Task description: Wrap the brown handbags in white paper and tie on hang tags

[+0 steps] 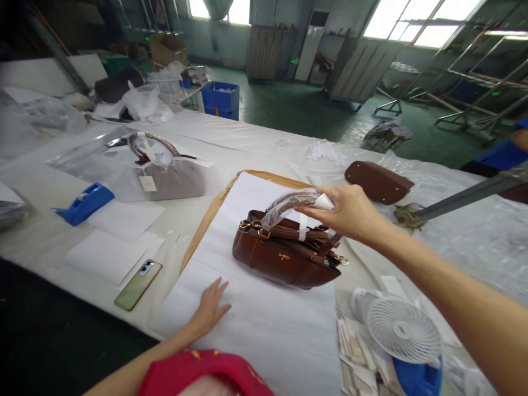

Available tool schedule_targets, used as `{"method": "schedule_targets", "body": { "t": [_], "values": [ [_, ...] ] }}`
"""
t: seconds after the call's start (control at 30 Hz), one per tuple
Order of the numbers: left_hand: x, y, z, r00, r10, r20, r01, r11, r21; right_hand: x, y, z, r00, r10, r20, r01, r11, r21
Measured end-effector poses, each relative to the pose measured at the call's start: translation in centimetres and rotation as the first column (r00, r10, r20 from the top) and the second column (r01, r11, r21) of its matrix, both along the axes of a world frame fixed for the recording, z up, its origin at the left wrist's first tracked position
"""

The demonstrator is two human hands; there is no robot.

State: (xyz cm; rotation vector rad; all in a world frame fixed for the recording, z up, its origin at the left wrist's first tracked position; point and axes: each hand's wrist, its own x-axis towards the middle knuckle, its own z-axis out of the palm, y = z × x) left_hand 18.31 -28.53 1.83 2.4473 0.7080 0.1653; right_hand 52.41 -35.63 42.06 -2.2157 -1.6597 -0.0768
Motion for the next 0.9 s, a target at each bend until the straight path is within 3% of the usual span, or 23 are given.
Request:
{"method": "schedule_targets", "body": {
  "t": [0.03,0.1,0.2,0.27,0.3,0.4,0.5,0.6,0.7,0.8,0.9],
  "values": [
    [1.5,1.8,2.1,0.989,0.123,0.087,-0.123,0.992,-0.009,-0.1,0.0,-0.1,1.000,0.007,0.001,-0.007,1.000,0.001],
    [5.4,5.5,7.0,0.943,0.214,0.257,-0.217,0.976,-0.015,0.0,0.1,-0.7,1.000,0.013,-0.005,-0.013,1.000,0.005],
    [12.3,10.0,14.0,0.913,0.119,0.390,-0.150,0.987,0.051,0.4,0.4,-2.6,1.000,0.014,-0.023,-0.014,1.000,0.005],
    [16.7,11.2,16.9,0.936,-0.020,0.351,-0.016,0.995,0.101,0.7,0.8,-4.4,0.999,0.016,-0.052,-0.017,1.000,-0.023],
    [18.5,11.2,17.7,0.949,-0.076,0.306,0.046,0.993,0.105,1.0,0.9,-5.2,0.998,0.006,-0.070,-0.008,0.999,-0.036],
    [22.4,10.1,17.5,0.969,-0.157,0.189,0.138,0.984,0.112,1.9,1.0,-7.1,0.991,-0.038,-0.130,0.032,0.998,-0.049],
    [23.9,8.9,16.0,0.983,-0.067,0.171,0.035,0.982,0.184,3.0,-0.6,-7.5,0.975,-0.063,-0.211,0.064,0.998,0.002],
    [24.3,8.6,15.1,0.988,0.019,0.156,-0.059,0.964,0.258,3.9,-4.9,-6.9,0.952,-0.146,-0.268,0.173,0.982,0.077],
    [24.7,8.7,14.7,0.992,0.050,0.116,-0.083,0.951,0.299,3.5,-11.7,-7.4,0.858,-0.362,-0.365,0.436,0.889,0.142],
    [25.1,8.7,14.3,0.994,0.078,0.077,-0.098,0.946,0.310,1.3,-20.1,-11.0,0.714,-0.539,-0.447,0.654,0.742,0.150],
    [25.3,8.5,13.7,0.991,0.127,0.050,-0.137,0.939,0.314,-2.5,-29.2,-17.9,0.528,-0.708,-0.469,0.811,0.585,0.029]
  ]
}}
